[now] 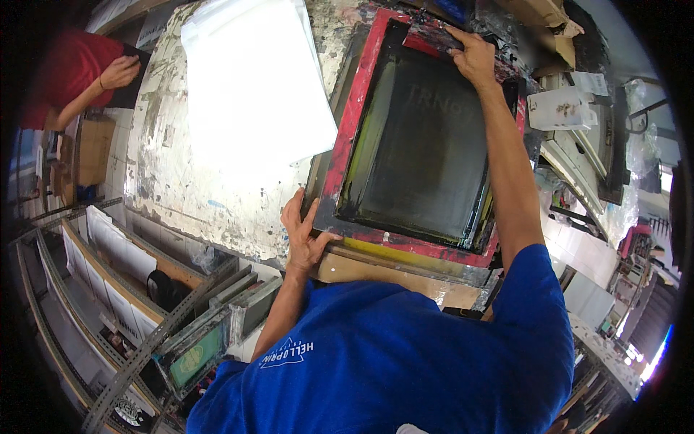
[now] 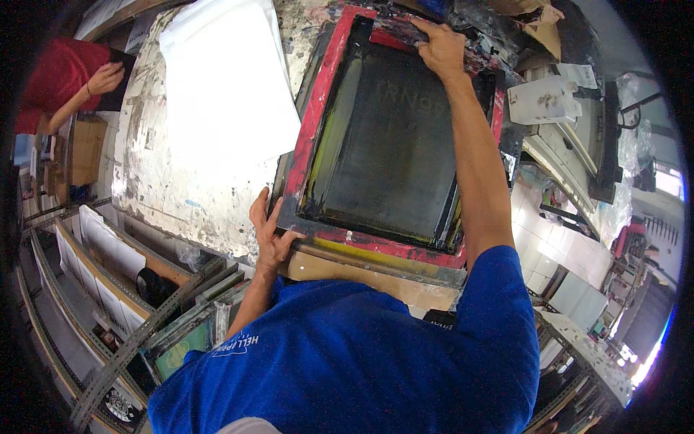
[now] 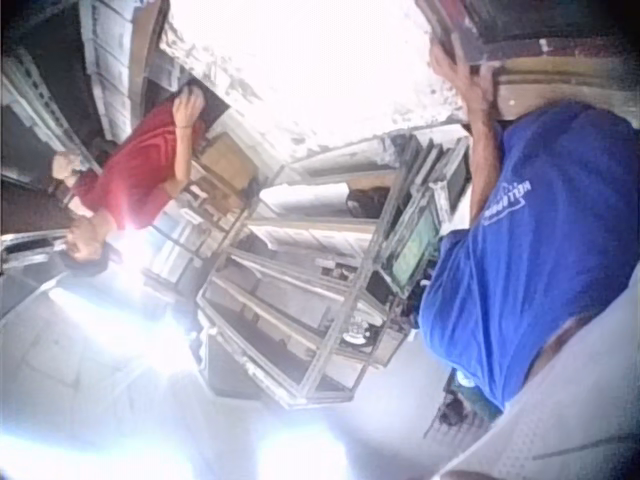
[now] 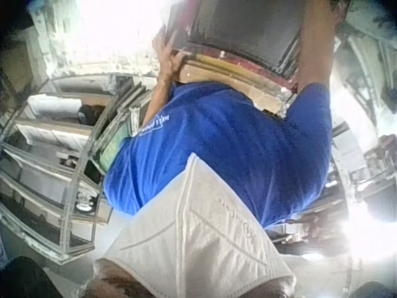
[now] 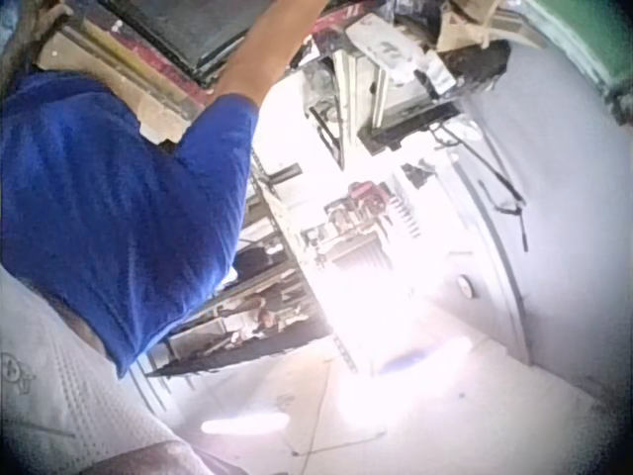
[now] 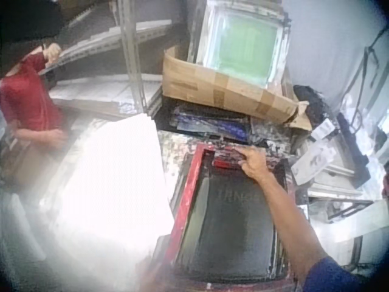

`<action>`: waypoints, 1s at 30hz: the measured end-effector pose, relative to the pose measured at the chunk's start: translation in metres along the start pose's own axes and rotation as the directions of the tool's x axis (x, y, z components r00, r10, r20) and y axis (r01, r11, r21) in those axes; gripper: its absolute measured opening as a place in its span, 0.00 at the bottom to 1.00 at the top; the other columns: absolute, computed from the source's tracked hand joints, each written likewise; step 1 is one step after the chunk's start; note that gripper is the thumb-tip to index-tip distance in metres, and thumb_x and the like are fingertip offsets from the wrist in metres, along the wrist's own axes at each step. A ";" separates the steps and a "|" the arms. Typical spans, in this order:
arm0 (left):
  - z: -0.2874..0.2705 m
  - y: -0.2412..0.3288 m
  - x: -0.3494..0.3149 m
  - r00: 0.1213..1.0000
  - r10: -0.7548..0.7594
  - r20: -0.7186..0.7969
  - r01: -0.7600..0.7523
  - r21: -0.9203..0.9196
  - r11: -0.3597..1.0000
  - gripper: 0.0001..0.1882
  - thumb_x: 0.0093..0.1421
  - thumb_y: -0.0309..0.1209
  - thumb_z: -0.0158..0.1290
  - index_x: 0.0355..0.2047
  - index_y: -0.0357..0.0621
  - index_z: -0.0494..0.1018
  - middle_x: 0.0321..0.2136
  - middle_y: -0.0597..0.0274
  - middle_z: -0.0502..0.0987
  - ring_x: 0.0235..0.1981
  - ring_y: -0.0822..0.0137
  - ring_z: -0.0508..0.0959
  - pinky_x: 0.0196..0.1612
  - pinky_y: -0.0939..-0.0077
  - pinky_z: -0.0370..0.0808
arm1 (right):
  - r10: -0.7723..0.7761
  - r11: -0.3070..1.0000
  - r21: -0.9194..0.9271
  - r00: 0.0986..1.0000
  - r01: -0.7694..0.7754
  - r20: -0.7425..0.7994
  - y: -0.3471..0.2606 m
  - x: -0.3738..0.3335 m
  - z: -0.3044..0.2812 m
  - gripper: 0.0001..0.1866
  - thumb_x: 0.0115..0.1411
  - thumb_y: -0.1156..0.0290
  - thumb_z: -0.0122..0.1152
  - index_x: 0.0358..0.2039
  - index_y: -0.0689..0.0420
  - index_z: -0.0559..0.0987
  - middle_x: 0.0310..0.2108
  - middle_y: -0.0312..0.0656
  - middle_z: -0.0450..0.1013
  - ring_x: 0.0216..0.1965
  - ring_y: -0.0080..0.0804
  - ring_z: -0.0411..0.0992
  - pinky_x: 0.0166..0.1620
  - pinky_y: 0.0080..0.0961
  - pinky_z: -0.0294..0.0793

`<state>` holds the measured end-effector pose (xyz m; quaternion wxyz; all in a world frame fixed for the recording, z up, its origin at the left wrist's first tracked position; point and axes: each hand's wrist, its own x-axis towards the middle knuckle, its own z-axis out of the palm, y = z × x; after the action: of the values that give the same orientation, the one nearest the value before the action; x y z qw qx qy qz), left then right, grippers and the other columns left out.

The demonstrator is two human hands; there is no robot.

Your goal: The person performs screen printing by placing a white bag on a yellow platen, lowering a screen frame, and using a squeegee to apply ink; they then lift the frame, remove the printed bag, and stack it to the side, repeating this process several times before pouring liquid onto the screen and wiping it by hand.

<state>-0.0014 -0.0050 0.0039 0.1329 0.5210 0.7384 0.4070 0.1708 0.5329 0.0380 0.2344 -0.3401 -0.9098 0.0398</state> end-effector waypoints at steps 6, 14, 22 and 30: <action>0.000 -0.005 -0.005 1.000 0.026 -0.002 -0.026 0.040 0.999 0.47 0.45 0.54 0.69 0.62 0.40 0.72 0.64 0.43 0.67 0.66 0.44 0.61 0.65 0.48 0.57 | 0.238 0.964 0.075 0.956 -0.254 0.172 -0.034 0.008 -0.045 0.32 0.52 0.72 0.69 0.60 0.40 0.79 0.48 0.42 0.81 0.45 0.33 0.78 0.50 0.29 0.74; 0.013 0.002 -0.013 0.988 -0.128 -0.088 0.102 -0.256 0.961 0.47 0.47 0.50 0.71 0.63 0.36 0.70 0.52 0.48 0.72 0.57 0.51 0.66 0.62 0.57 0.61 | 0.427 0.594 0.636 0.863 -0.493 0.270 -0.099 -0.089 -0.108 0.36 0.51 0.80 0.69 0.62 0.45 0.77 0.56 0.44 0.78 0.53 0.39 0.79 0.54 0.32 0.76; -0.014 0.064 0.038 0.944 -0.028 -0.329 -0.136 -0.465 0.875 0.46 0.50 0.38 0.72 0.63 0.23 0.66 0.52 0.49 0.71 0.56 0.57 0.69 0.61 0.63 0.67 | 0.236 0.933 0.165 0.891 -0.319 0.389 -0.274 -0.163 -0.233 0.38 0.47 0.81 0.68 0.62 0.46 0.78 0.53 0.51 0.78 0.49 0.41 0.78 0.55 0.35 0.74; -0.051 0.196 0.173 0.839 -0.156 -0.522 -0.296 -0.677 0.674 0.44 0.62 0.36 0.65 0.69 0.27 0.54 0.45 0.55 0.77 0.49 0.68 0.75 0.57 0.71 0.71 | -0.161 0.987 -0.019 0.969 0.161 -0.189 -0.257 -0.111 -0.309 0.31 0.46 0.73 0.68 0.55 0.54 0.82 0.36 0.52 0.80 0.32 0.40 0.79 0.39 0.31 0.79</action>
<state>0.0240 0.1477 0.2203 0.1009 0.3153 0.4960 0.8027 0.2298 0.2388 0.3269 0.3218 -0.2679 -0.9080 -0.0137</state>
